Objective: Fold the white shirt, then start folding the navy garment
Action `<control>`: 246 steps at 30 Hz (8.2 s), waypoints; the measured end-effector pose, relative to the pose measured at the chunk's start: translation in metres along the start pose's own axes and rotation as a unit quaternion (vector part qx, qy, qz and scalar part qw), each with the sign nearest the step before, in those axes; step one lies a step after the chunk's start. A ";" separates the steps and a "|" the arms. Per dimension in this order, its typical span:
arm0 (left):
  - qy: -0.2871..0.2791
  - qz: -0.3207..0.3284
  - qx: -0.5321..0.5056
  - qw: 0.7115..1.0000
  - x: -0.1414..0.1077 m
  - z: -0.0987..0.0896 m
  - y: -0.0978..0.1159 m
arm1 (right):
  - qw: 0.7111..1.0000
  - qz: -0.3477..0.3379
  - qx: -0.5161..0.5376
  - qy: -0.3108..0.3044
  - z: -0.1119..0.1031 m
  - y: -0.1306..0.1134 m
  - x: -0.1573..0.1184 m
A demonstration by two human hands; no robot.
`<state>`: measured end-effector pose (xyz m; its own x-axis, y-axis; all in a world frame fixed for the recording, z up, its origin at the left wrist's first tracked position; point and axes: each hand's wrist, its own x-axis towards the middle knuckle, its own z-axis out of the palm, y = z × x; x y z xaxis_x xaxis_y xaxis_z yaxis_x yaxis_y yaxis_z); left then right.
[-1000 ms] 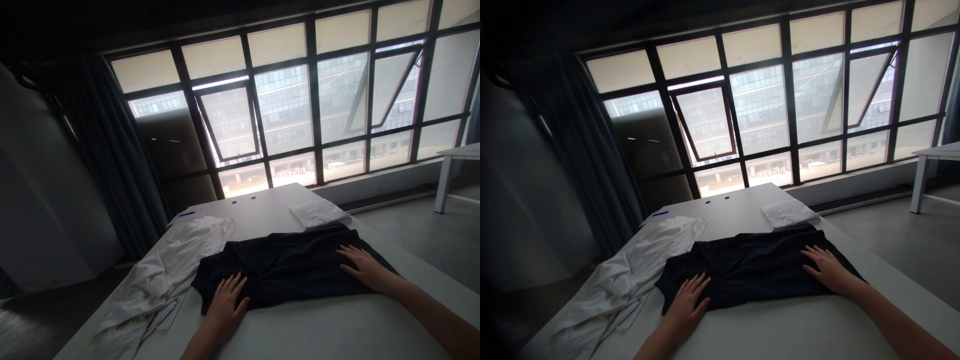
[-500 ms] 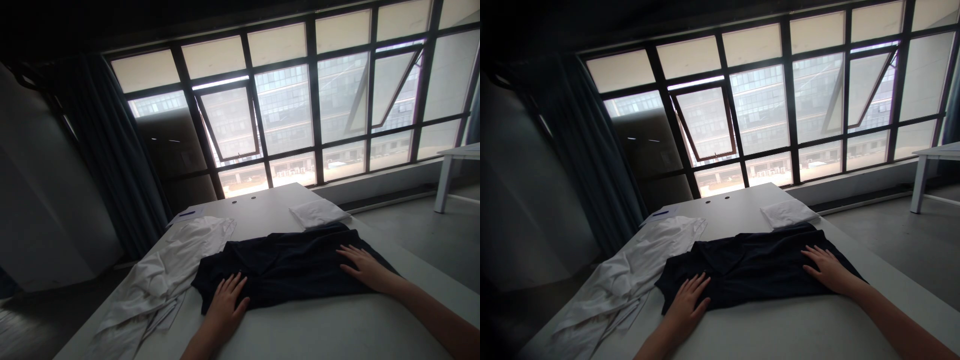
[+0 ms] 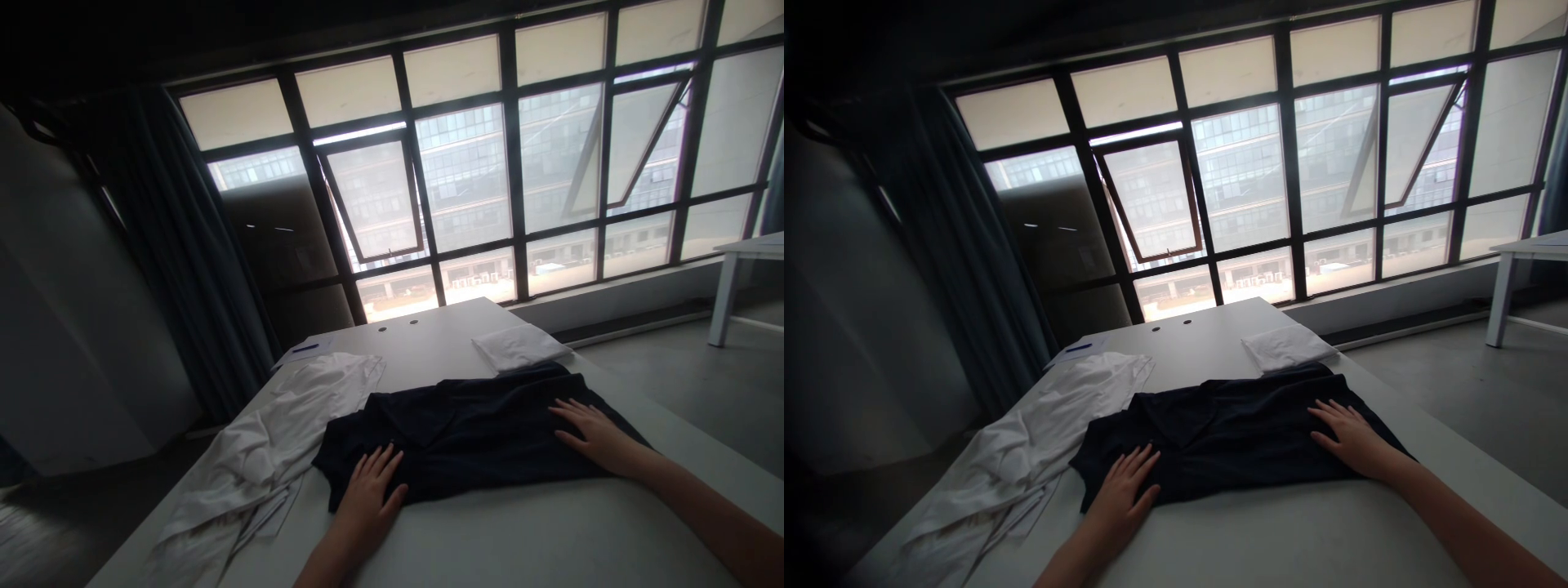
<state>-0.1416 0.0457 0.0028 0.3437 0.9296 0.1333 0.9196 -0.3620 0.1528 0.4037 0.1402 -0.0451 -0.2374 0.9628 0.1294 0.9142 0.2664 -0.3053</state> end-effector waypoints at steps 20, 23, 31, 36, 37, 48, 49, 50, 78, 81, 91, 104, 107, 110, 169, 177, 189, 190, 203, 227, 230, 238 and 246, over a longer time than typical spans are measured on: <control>0.005 0.001 -0.001 1.000 0.000 0.003 -0.002 | 1.000 0.004 0.005 -0.009 -0.004 -0.004 -0.001; 0.010 0.005 0.000 1.000 0.000 0.003 -0.003 | 1.000 0.001 0.004 -0.006 -0.002 -0.003 -0.001; 0.006 0.005 0.000 1.000 0.000 0.001 -0.002 | 1.000 0.000 0.003 0.000 0.000 0.000 0.000; 0.001 0.001 0.000 1.000 0.000 0.001 -0.002 | 1.000 -0.001 0.000 -0.008 -0.002 -0.001 0.000; 0.000 0.001 0.000 1.000 0.000 0.001 -0.002 | 1.000 -0.001 -0.001 -0.009 -0.002 -0.001 0.000; -0.013 -0.007 0.003 1.000 0.001 -0.002 0.002 | 1.000 0.000 -0.003 -0.007 -0.003 -0.002 0.000; -0.013 -0.007 0.003 1.000 0.001 -0.002 0.002 | 1.000 -0.001 -0.003 -0.007 -0.003 -0.002 0.000; -0.013 -0.007 0.004 1.000 0.001 -0.002 0.002 | 1.000 -0.002 -0.002 -0.007 -0.003 -0.002 0.000; 0.001 0.003 0.008 1.000 0.001 0.002 -0.002 | 1.000 0.000 -0.007 -0.011 -0.003 -0.001 0.000; 0.002 0.004 0.008 1.000 0.001 0.002 -0.002 | 1.000 -0.001 -0.004 -0.008 -0.002 0.000 0.000; 0.004 0.002 0.012 1.000 0.002 0.002 -0.001 | 1.000 -0.009 -0.007 0.009 0.003 0.006 0.001; 0.006 0.005 0.011 1.000 0.002 0.005 -0.003 | 1.000 -0.005 0.000 0.001 -0.001 0.002 0.001; 0.001 0.001 0.009 1.000 0.002 0.004 -0.002 | 1.000 -0.005 0.002 0.007 -0.002 0.000 0.000; 0.001 0.002 0.009 1.000 0.002 0.003 -0.002 | 1.000 -0.005 0.001 0.003 -0.002 0.001 0.000; 0.003 0.006 0.007 1.000 0.002 0.004 -0.003 | 1.000 -0.002 -0.004 -0.007 -0.001 0.001 0.001; 0.001 0.000 0.012 1.000 0.002 0.003 -0.001 | 1.000 -0.008 0.000 -0.002 0.001 0.003 0.001; -0.004 -0.001 0.012 1.000 0.002 0.003 -0.001 | 1.000 -0.006 -0.005 0.002 0.003 0.006 0.002; -0.004 -0.001 0.012 1.000 0.002 0.003 -0.001 | 1.000 -0.007 -0.006 0.002 0.004 0.006 0.003; -0.003 -0.003 0.012 1.000 0.002 0.001 0.000 | 1.000 -0.013 0.001 0.001 0.004 0.008 0.002; 0.004 0.001 0.010 1.000 0.002 0.000 0.001 | 1.000 -0.006 0.006 0.003 0.000 0.004 0.001; -0.004 -0.003 0.009 1.000 0.002 0.000 0.002 | 1.000 -0.007 0.010 -0.001 0.001 0.006 0.002; -0.007 -0.004 0.012 1.000 0.002 0.001 0.001 | 1.000 -0.010 0.008 -0.005 0.003 0.008 0.002; 0.000 -0.001 0.008 1.000 0.002 0.000 0.003 | 1.000 -0.003 0.007 -0.003 0.001 0.006 0.001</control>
<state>-0.1384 0.0466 0.0031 0.3423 0.9300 0.1338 0.9229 -0.3595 0.1375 0.4087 0.1424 -0.0473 -0.2443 0.9615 0.1261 0.9080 0.2725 -0.3183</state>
